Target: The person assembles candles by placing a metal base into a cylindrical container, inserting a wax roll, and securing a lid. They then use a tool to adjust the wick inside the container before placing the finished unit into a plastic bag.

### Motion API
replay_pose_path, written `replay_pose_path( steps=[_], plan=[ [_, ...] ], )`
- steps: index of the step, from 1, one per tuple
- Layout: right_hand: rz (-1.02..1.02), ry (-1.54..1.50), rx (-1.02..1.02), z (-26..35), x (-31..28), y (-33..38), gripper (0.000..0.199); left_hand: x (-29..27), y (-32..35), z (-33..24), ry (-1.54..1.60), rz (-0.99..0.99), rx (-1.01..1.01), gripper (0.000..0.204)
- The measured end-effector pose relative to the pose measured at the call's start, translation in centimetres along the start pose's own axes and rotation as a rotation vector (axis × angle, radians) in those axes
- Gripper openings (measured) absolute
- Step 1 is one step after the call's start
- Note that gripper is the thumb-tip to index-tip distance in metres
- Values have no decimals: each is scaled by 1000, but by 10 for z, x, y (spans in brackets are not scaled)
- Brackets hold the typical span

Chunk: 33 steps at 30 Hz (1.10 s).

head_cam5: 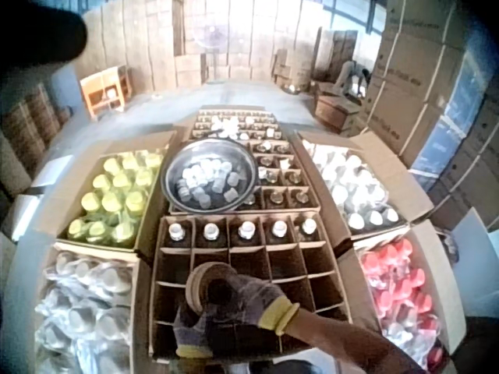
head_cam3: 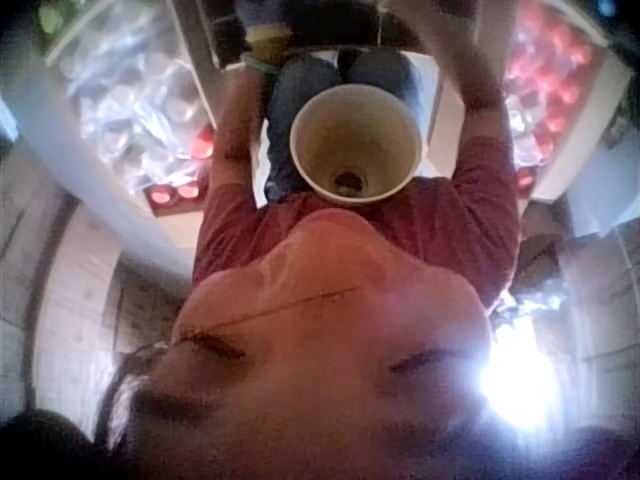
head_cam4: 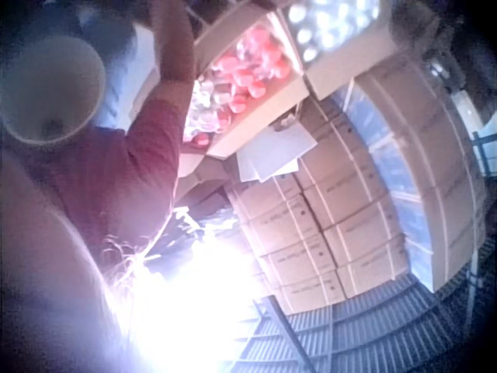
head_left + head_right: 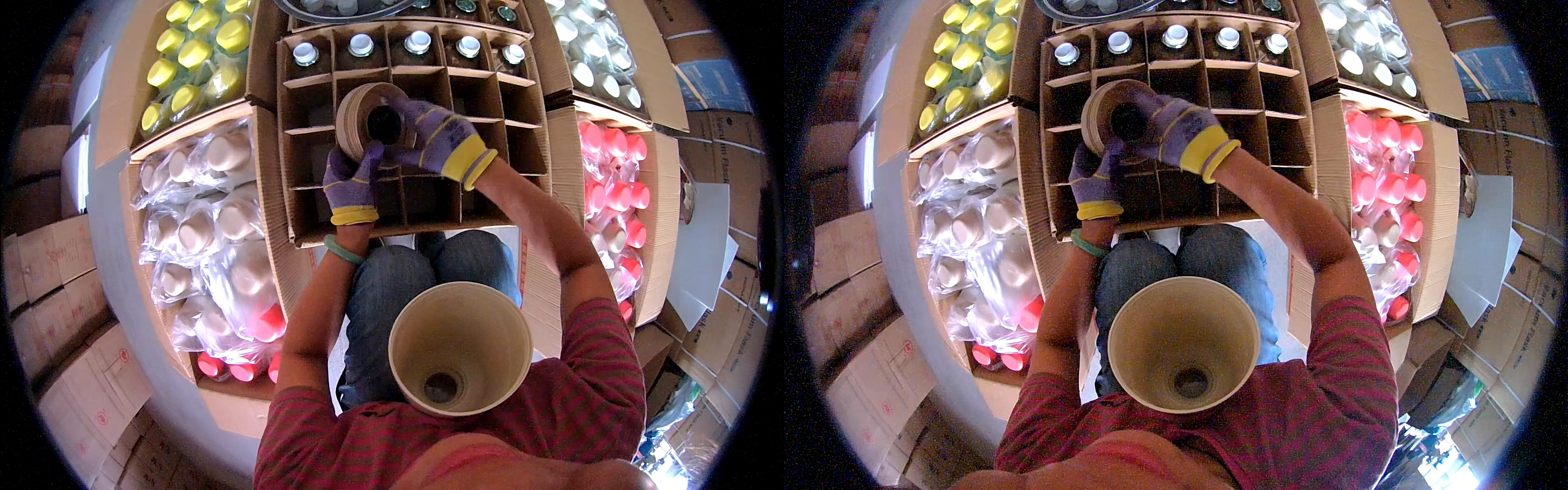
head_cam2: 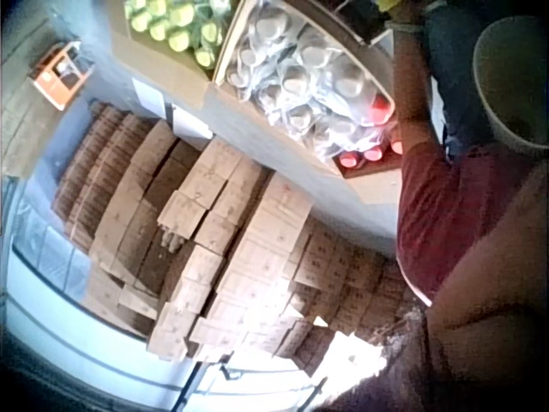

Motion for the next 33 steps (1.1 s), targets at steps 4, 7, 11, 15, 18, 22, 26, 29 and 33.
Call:
replay_pose_path(
  steps=[4, 7, 11, 15, 18, 22, 26, 29, 33],
  plan=[
    [191, 153, 234, -35, 37, 11, 71, 5, -3, 6, -135, 23, 5, 36],
    [206, -13, 377, -67, 69, 27, 60, 4, -7, 21, -181, 45, -32, 37],
    [292, -185, 671, -105, 79, 35, 62, -13, -15, 36, -92, -18, -86, 44],
    [-146, 90, 743, -197, 16, 11, 62, -46, -27, 65, 199, -212, -417, 55],
    [-258, 614, 651, -258, -15, -19, 88, -87, -42, 112, 163, -202, -533, 58],
    [-87, 460, 879, -328, -3, -20, 99, -82, -27, 95, 196, -151, -556, 52],
    [-149, 288, 982, -331, 11, -9, 110, -78, -12, 49, 330, -195, -427, 47],
    [-385, 160, 886, -315, -6, 0, 113, -87, -10, 10, 227, -395, -29, 41],
    [-655, -219, 668, -274, -52, 8, 112, -37, -25, -39, 45, -96, 51, 47]
  ],
)
Point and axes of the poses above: each hand's wrist, its own y-axis away from the middle knuckle, its own x-axis out of the palm, z = x × y, the point moved 8 cm from there along -y, towards the middle knuckle, and after that the axes turned 1 degree about y, right-handed, at the moved point
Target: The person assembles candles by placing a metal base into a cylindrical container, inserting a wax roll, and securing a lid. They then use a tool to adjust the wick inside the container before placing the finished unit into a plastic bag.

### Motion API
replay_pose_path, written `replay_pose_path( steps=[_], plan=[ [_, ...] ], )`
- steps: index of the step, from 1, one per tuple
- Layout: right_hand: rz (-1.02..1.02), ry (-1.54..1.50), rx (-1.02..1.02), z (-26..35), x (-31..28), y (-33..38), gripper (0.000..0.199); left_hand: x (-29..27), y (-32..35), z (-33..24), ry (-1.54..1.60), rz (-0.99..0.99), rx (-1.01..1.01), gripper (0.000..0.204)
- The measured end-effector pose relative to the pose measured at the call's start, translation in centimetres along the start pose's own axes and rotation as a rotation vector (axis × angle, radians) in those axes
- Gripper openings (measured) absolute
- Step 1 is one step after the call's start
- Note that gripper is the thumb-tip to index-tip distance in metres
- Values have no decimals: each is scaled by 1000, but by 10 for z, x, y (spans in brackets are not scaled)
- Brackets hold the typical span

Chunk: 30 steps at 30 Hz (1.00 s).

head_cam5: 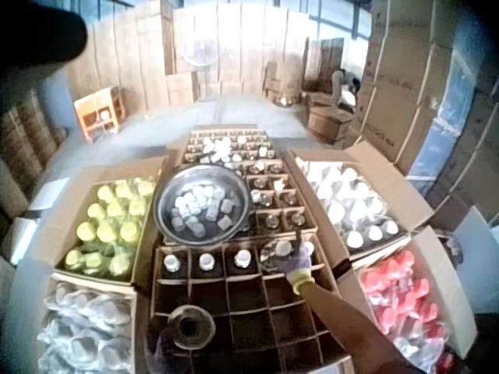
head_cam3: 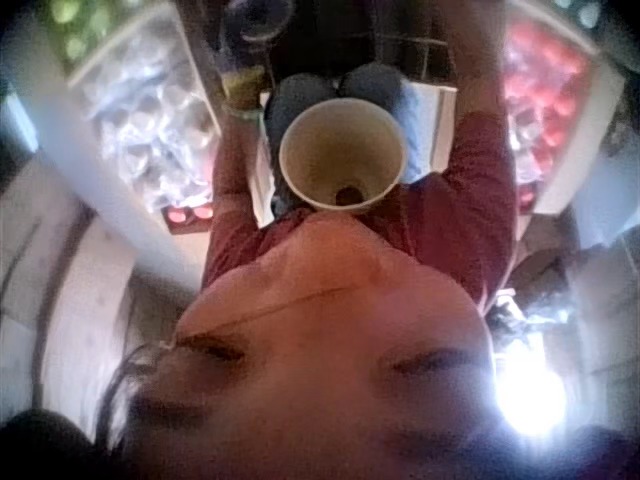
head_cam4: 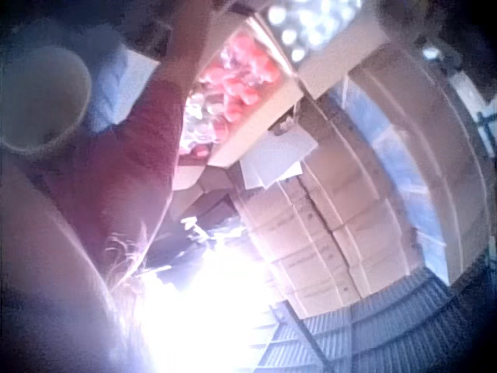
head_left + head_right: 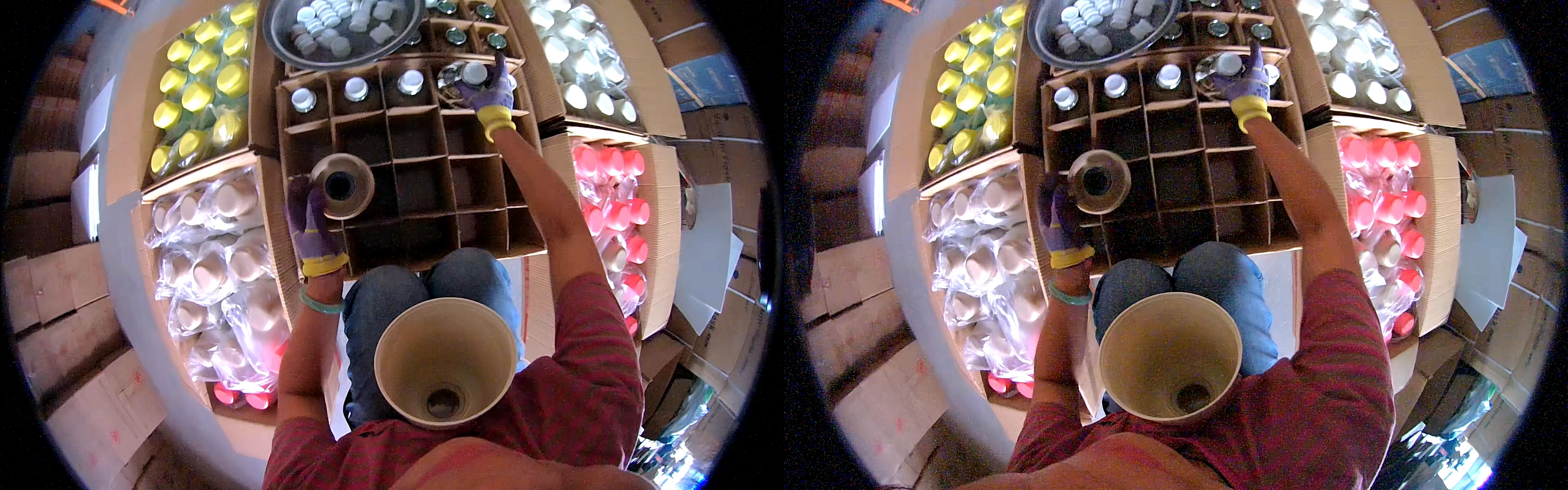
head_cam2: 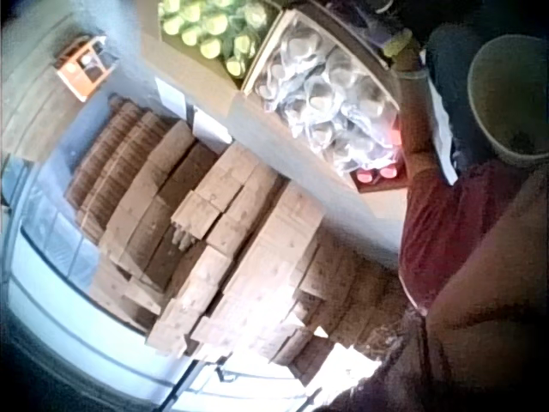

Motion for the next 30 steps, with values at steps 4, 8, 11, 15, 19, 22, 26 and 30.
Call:
replay_pose_path(
  steps=[4, 8, 11, 15, 19, 22, 26, 30],
  plan=[
    [34, 105, -592, 164, -81, 79, 106, 87, 0, 16, -281, 696, 213, 44],
    [405, 139, -978, 281, -139, 173, 81, 121, 13, 20, -500, 774, 436, 56],
    [614, -108, -978, 313, -170, 202, 87, 140, 30, -12, -488, 713, 572, 63],
    [480, -747, -424, 268, -185, 188, 126, 131, 75, -64, 125, 923, -47, 62],
    [590, -1087, -160, 287, -166, 205, 126, 102, 140, -103, 495, 918, -432, 75],
    [772, -1104, -78, 289, -169, 247, 131, 104, 179, -134, 194, 1029, -404, 98],
    [969, -1092, -35, 284, -178, 299, 128, 80, 216, -139, 56, 1150, -480, 103],
    [1015, -626, -167, 272, -185, 331, 106, 50, 232, -125, -64, 1127, -326, 91]
  ],
)
Point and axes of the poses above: each hand's wrist, its own y-axis away from the middle knuckle, its own x-axis out of the palm, z = x × y, the point moved 8 cm from there along -y, towards the middle knuckle, and after that the axes turned 1 degree about y, right-handed, at the moved point
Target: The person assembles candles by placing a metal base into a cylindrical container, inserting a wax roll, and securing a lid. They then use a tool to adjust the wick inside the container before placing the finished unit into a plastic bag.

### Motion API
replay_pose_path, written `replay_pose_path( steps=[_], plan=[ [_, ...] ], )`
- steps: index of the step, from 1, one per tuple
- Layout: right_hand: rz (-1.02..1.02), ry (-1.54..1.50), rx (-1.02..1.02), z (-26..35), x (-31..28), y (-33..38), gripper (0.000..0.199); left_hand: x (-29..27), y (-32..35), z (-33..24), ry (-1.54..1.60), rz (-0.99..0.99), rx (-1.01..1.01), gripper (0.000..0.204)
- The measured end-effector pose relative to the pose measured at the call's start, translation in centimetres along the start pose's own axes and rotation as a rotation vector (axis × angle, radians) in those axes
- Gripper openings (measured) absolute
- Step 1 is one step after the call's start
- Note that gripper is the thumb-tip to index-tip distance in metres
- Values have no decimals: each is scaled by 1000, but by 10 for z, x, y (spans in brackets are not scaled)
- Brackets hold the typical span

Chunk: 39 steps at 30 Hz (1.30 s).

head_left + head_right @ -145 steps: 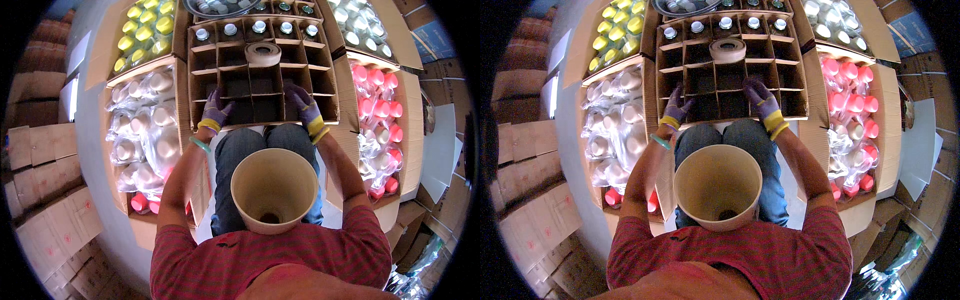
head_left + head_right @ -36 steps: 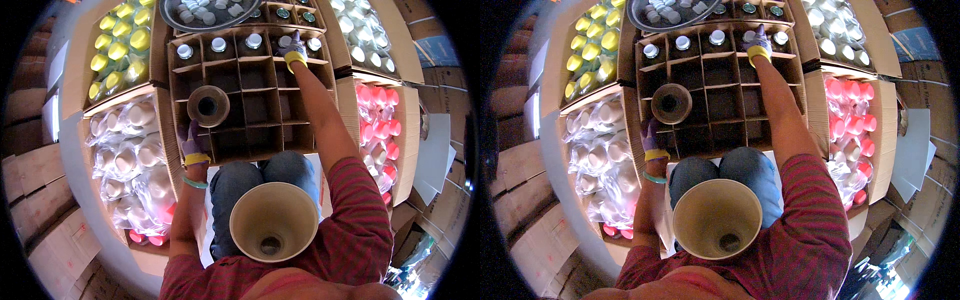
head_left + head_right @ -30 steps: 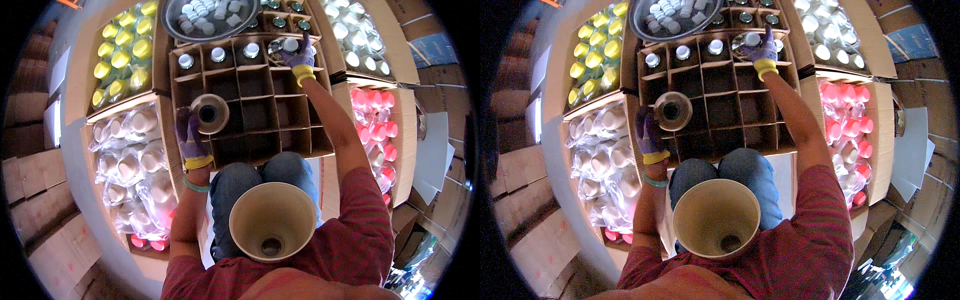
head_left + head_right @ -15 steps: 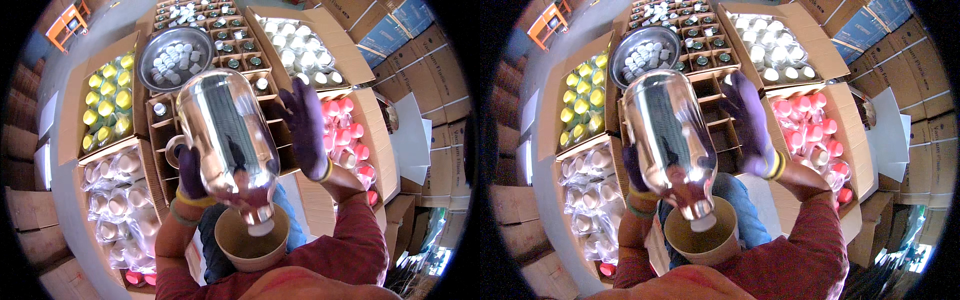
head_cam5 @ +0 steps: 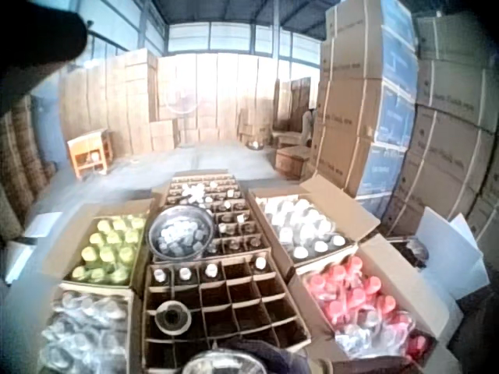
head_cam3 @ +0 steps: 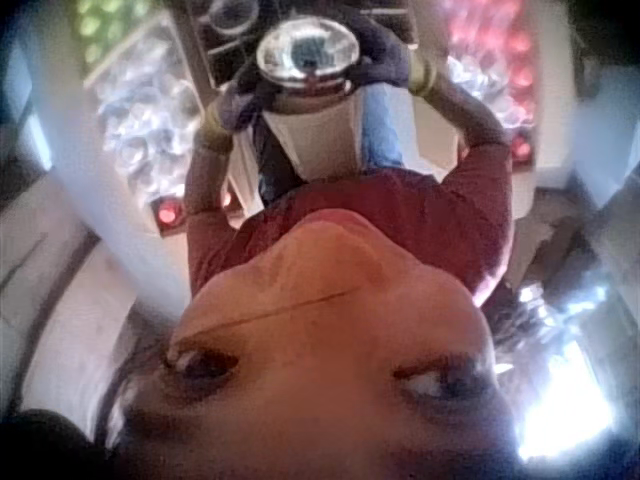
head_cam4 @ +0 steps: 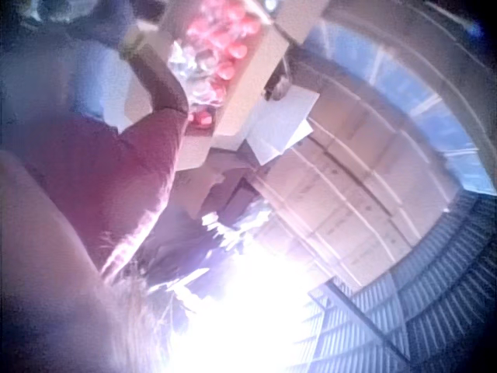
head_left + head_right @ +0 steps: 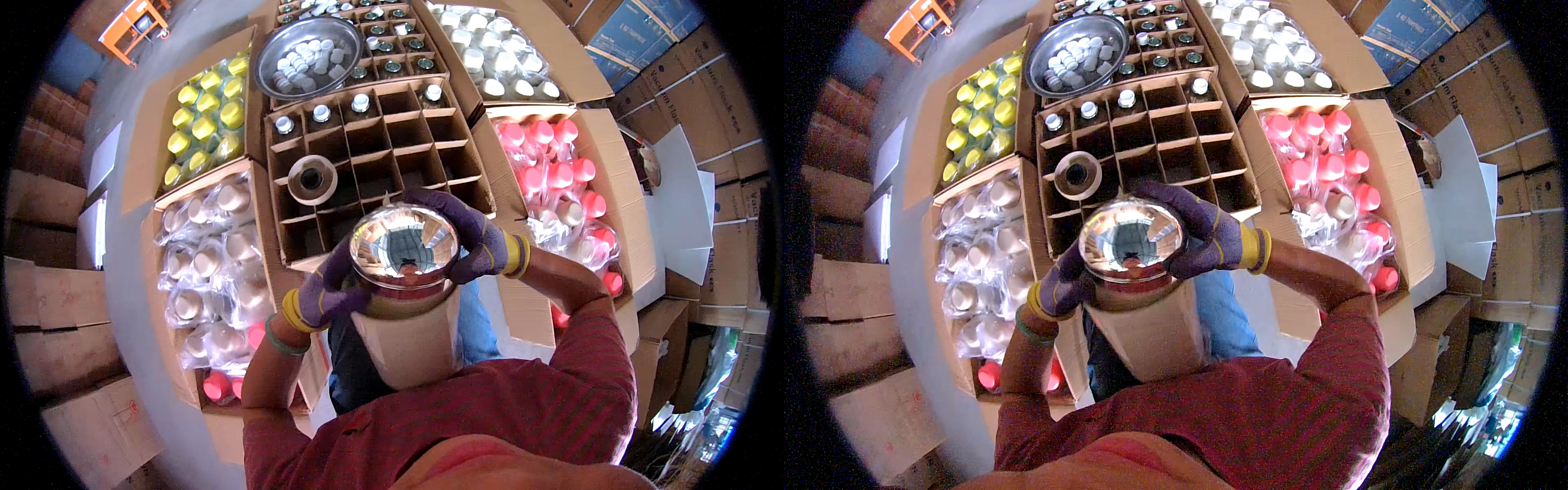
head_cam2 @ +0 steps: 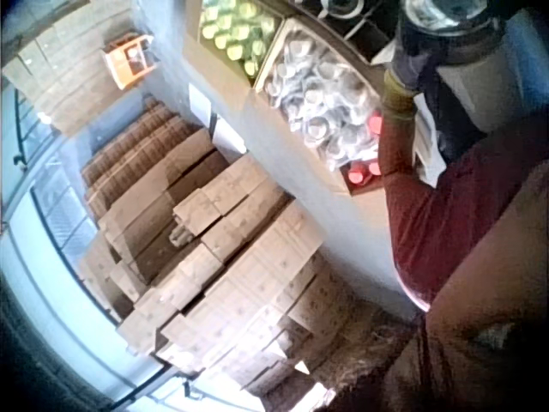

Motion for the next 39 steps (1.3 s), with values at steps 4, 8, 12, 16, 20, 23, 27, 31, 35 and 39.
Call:
replay_pose_path(
  steps=[4, 8, 12, 16, 20, 23, 27, 31, 35, 39],
  plan=[
    [60, -380, 360, -17, 25, 26, 82, 15, 12, 1, 63, 3, 250, 100],
    [171, 4, 378, -1, 24, 27, 74, 18, 17, 16, 22, -116, 316, 113],
    [429, 522, 31, 70, 45, 13, 74, 34, 20, 5, -175, -150, 423, 117],
    [471, 880, 419, 75, 51, 0, 74, 37, 29, 6, -306, -148, 414, 125],
    [623, 1306, 570, 70, 62, 0, 52, 61, 19, 4, -119, -50, 309, 134],
    [797, 1185, 565, 52, 60, -4, 48, 53, 18, 5, -153, -80, 311, 137],
    [955, 1126, 410, 52, 71, -7, 52, 57, 15, 2, -18, -82, 275, 140],
    [1025, 1100, 413, 49, 75, -14, 61, 55, 12, 3, -88, -35, 326, 141],
    [1088, 1229, 447, 37, 79, -11, 67, 67, 11, 3, -247, 43, 353, 142],
    [1141, 1286, 320, 25, 92, -6, 49, 74, 16, 23, -3, 9, 236, 143]
  ],
)
Point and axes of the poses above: each hand's wrist, its own y-axis away from the middle knuckle, its own x-axis out of the palm, z = x × y, the point moved 8 cm from there along -y, towards the middle knuckle, and after that the axes turned 1 degree about y, right-handed, at the moved point
